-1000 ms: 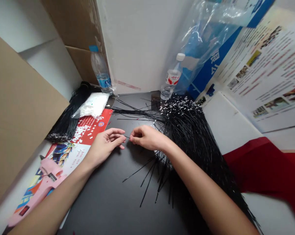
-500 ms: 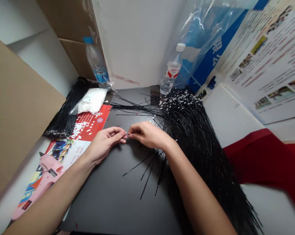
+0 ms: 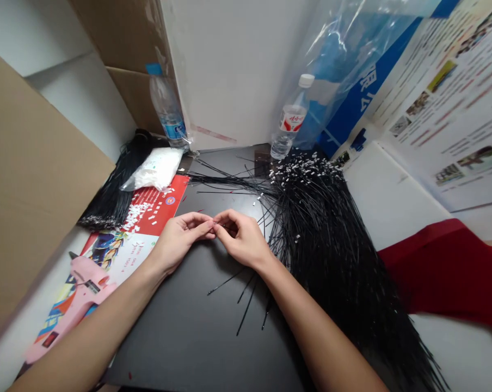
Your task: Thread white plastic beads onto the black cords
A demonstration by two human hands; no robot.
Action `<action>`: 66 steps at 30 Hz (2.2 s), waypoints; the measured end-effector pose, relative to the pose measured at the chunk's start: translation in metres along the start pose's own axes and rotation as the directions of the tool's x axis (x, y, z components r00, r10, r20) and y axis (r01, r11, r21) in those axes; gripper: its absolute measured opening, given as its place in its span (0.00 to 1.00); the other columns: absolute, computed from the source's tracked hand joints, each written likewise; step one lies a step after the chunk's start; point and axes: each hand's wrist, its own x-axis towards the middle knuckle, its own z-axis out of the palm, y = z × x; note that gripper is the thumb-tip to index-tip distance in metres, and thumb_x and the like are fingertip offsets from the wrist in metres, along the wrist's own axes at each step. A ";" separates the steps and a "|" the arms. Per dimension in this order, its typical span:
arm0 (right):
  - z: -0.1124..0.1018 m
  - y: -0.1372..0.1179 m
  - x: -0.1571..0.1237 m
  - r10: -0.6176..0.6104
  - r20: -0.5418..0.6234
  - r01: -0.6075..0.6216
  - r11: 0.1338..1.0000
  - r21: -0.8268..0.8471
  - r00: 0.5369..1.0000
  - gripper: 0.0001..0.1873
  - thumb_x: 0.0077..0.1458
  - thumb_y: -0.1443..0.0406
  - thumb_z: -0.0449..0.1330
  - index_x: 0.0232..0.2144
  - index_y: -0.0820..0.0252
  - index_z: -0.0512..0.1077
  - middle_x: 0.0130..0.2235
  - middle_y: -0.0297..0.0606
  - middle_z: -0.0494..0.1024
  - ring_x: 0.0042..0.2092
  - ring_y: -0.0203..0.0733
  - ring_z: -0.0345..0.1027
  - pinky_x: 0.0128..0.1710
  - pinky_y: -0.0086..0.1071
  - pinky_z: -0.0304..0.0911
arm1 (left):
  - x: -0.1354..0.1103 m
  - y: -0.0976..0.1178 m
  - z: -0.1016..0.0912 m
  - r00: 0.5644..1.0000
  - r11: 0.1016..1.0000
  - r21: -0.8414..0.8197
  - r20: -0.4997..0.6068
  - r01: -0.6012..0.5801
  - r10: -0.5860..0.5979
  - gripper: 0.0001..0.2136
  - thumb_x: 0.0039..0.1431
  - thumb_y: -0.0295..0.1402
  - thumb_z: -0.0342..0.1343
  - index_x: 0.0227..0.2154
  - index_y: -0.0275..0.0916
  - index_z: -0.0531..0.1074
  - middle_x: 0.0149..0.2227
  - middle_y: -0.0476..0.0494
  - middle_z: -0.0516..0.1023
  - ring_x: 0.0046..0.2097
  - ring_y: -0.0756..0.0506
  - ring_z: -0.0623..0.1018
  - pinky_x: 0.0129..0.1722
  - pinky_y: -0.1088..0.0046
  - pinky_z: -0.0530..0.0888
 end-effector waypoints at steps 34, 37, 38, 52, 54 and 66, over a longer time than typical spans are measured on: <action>0.004 0.020 0.001 0.072 -0.047 -0.051 0.935 0.352 0.996 0.08 0.55 0.62 0.63 0.33 0.63 0.76 0.32 0.38 0.80 0.33 0.35 0.72 0.34 0.28 0.66 | 0.001 0.001 -0.008 0.996 0.997 -0.016 0.025 0.082 -0.082 0.12 0.45 0.33 0.72 0.34 0.36 0.81 0.34 0.44 0.85 0.37 0.48 0.83 0.40 0.75 0.81; 0.003 0.019 0.000 0.061 -0.037 -0.045 0.941 0.334 0.997 0.08 0.55 0.62 0.63 0.33 0.63 0.76 0.32 0.38 0.81 0.33 0.35 0.72 0.33 0.28 0.65 | 0.001 0.002 -0.008 0.998 0.998 -0.002 0.015 0.059 -0.059 0.12 0.45 0.35 0.72 0.31 0.36 0.81 0.33 0.46 0.83 0.35 0.48 0.83 0.37 0.75 0.81; 0.002 0.018 0.000 0.059 -0.034 -0.045 0.946 0.322 0.998 0.08 0.55 0.62 0.63 0.32 0.63 0.76 0.32 0.37 0.80 0.32 0.35 0.71 0.32 0.27 0.65 | 0.001 0.002 -0.008 0.999 0.999 0.004 0.011 0.048 -0.048 0.12 0.44 0.35 0.73 0.31 0.36 0.80 0.33 0.46 0.83 0.35 0.49 0.82 0.37 0.75 0.81; 0.000 0.011 -0.001 0.042 -0.010 -0.038 0.967 0.251 0.999 0.08 0.55 0.63 0.62 0.29 0.63 0.76 0.29 0.37 0.79 0.30 0.34 0.69 0.31 0.28 0.62 | -0.002 0.007 -0.008 0.998 0.987 0.158 0.062 -0.021 0.012 0.10 0.48 0.35 0.71 0.33 0.37 0.82 0.30 0.47 0.83 0.31 0.51 0.81 0.36 0.78 0.76; 0.001 0.011 -0.001 0.040 -0.027 -0.033 0.972 0.231 0.999 0.08 0.54 0.63 0.62 0.28 0.63 0.76 0.29 0.37 0.80 0.30 0.35 0.69 0.31 0.28 0.62 | -0.002 0.007 -0.008 0.997 0.986 0.168 0.071 -0.017 0.006 0.10 0.48 0.35 0.71 0.32 0.38 0.82 0.29 0.47 0.84 0.32 0.51 0.81 0.37 0.78 0.76; 0.007 0.012 -0.002 0.076 -0.092 -0.059 0.983 0.176 0.993 0.07 0.52 0.64 0.62 0.33 0.63 0.75 0.25 0.33 0.75 0.25 0.32 0.65 0.25 0.25 0.59 | -0.002 0.004 -0.007 0.998 0.993 0.104 0.018 0.050 -0.052 0.12 0.45 0.37 0.72 0.32 0.37 0.82 0.30 0.45 0.84 0.32 0.49 0.81 0.39 0.74 0.77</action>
